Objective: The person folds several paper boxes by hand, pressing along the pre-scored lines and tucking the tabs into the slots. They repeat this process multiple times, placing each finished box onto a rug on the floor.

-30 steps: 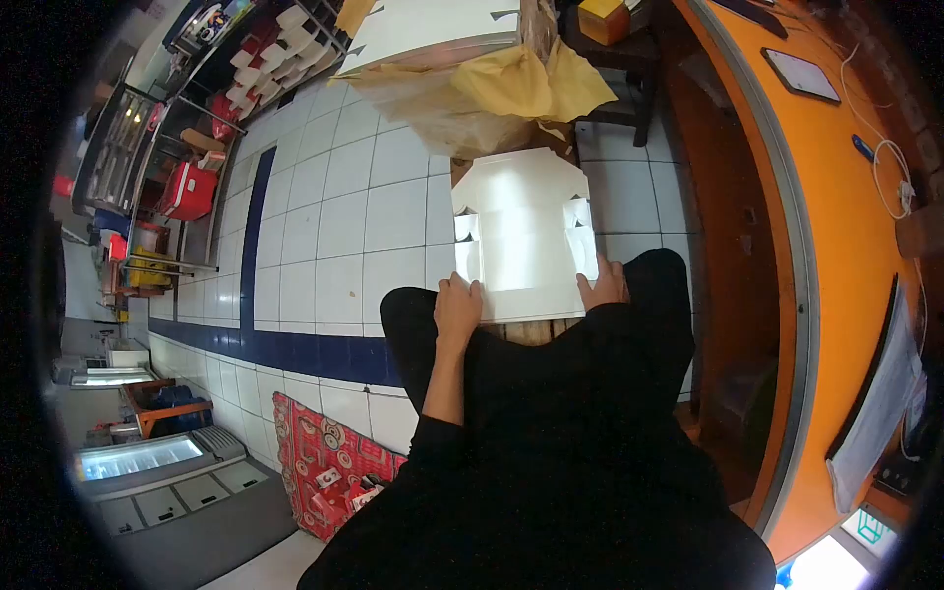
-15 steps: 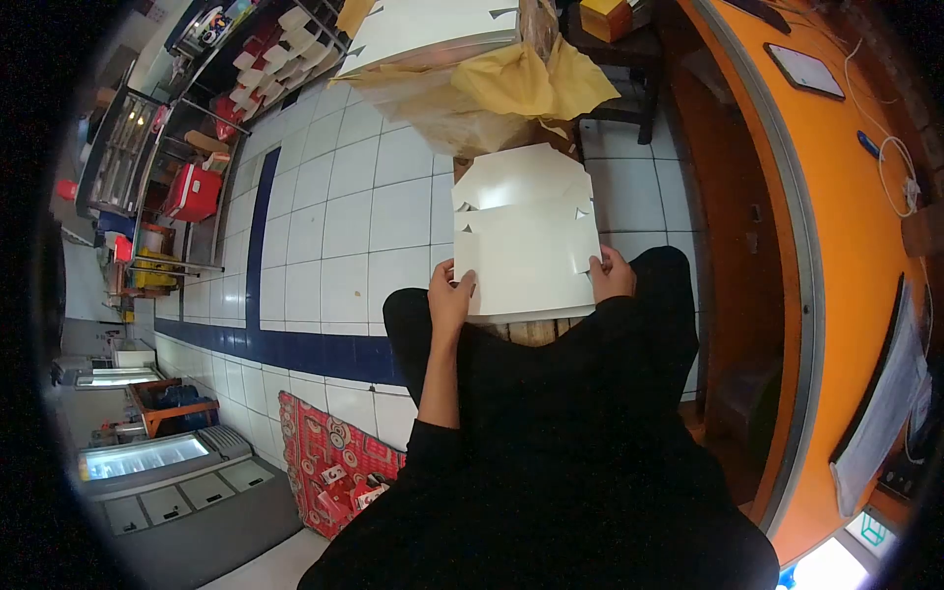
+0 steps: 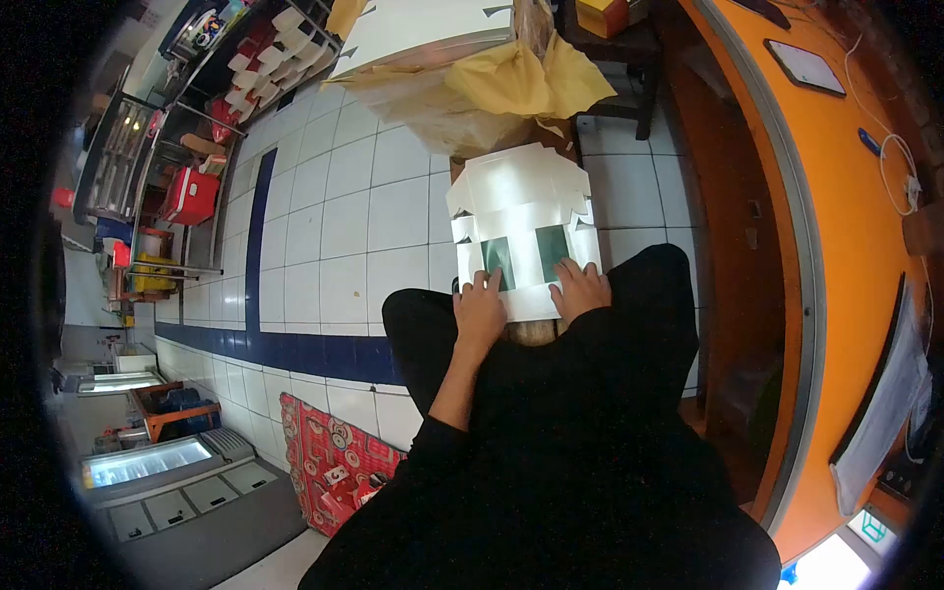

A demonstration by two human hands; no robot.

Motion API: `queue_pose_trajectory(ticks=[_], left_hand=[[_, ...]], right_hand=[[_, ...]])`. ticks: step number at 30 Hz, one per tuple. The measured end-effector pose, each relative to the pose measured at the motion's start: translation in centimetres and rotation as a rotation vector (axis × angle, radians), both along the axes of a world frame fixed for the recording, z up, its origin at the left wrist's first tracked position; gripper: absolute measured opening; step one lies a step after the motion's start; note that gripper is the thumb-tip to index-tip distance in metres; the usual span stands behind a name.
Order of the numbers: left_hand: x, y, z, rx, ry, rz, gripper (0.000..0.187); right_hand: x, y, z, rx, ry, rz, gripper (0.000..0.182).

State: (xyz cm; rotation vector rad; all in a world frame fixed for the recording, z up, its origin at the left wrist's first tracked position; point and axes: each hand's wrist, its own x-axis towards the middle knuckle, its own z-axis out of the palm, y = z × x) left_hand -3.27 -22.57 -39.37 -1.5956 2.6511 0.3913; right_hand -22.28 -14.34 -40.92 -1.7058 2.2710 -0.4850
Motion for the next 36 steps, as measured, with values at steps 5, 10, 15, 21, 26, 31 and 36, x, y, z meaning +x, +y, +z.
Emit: queue_pose_trajectory(ticks=[5,10,15,21,26,31,36], left_hand=[[-1.5,-0.6,1.1,-0.293,0.091,-0.039,0.040],[-6.8,-0.4,0.5,-0.106,0.526,0.151,0.033],[-9.0,-2.2,-4.5,0.427,0.736,0.236,0.034],[-8.5,-2.1,-2.8,0.938,1.116,0.534,0.022],[-8.3,-1.6,-2.5,1.061,1.248,0.553,0.019],[-8.4,-1.2,-2.9,1.064,1.277,0.505,0.020],[-8.3,-0.1,-3.6,0.819,1.022,0.293,0.022]], right_hand=[[-0.8,0.1,-0.6,-0.056,-0.034,-0.007,0.033],[-1.1,0.7,-0.3,-0.127,-0.198,-0.026,0.036],[-1.4,1.3,-0.4,-0.268,-0.061,-0.078,0.042],[-1.5,3.0,-1.2,-0.153,-0.379,-0.485,0.053],[-1.1,2.8,-4.2,-0.353,-1.176,-0.706,0.043],[0.1,3.2,-2.7,-0.301,-0.993,-0.451,0.038],[0.7,3.0,-0.8,-0.275,-0.794,-0.412,0.031]])
